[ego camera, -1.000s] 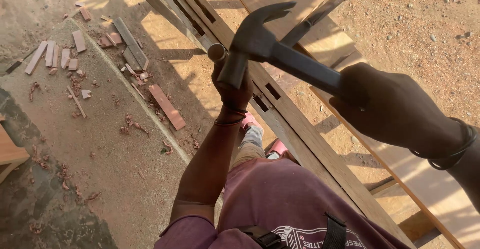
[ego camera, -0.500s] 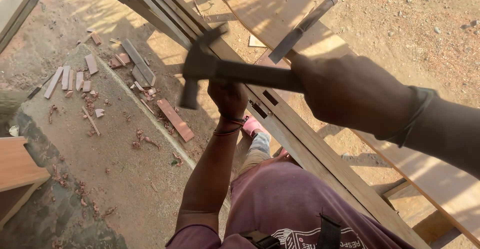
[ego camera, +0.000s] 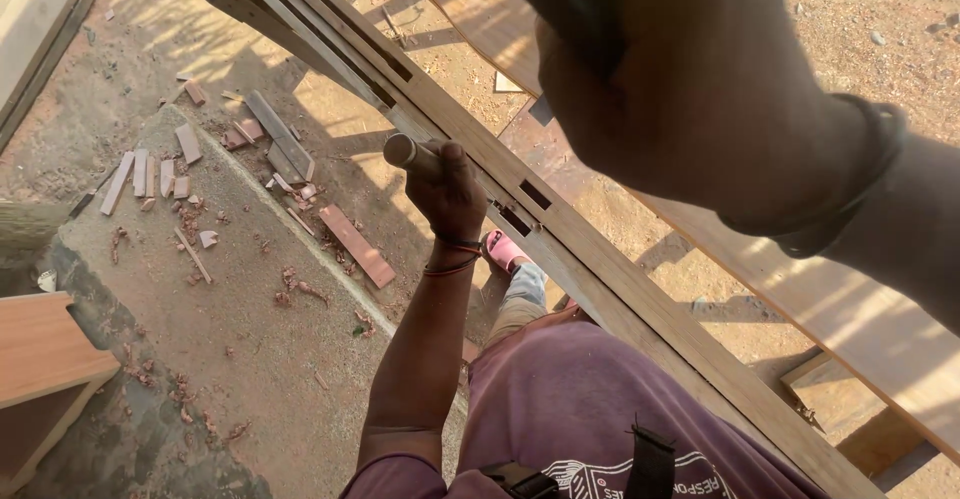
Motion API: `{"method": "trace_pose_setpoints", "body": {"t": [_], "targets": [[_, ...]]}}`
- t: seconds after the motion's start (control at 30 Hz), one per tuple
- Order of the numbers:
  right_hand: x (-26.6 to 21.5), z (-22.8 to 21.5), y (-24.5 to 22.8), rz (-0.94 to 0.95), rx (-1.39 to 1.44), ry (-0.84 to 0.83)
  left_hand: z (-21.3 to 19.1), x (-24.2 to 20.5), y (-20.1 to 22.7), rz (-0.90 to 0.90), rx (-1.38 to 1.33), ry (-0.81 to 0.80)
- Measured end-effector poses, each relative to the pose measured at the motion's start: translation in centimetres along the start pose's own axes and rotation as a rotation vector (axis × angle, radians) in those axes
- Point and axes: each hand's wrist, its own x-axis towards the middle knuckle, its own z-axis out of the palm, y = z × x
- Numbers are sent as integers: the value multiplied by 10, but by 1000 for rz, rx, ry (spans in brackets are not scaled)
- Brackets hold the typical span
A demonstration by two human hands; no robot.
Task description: Using a chisel and a hammer to create a mortise in a wooden beam.
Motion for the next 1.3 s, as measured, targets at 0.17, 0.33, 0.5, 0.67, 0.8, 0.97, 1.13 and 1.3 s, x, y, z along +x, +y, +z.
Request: {"method": "trace_pose_setpoints", "body": {"t": [0.17,0.33,0.5,0.67,0.8,0.97,1.13,1.3], "targets": [[-32,31,-5,428,57,-758,-8,-3,-22,215,85,-14],[-28,26,-7,335,3,-757,-10,-9,-17,416,186,-49],[1,6,-3,276,35,-339,-1,-1,4,11,-127,-53],[-9,19,2,298,192,-253,-1,1,0,-35,-169,-65],[-26,34,-2,556,-45,-1015,-4,4,-21,137,-55,-124],[-35,37,5,339,-61,-743,1,-1,-21,45,-214,-119],[-16,22,2,396,98,-526,-2,-3,3,-37,-269,-88],[-30,38,-3,269,205,-46,-4,-2,-6,-36,-136,-94]]}}
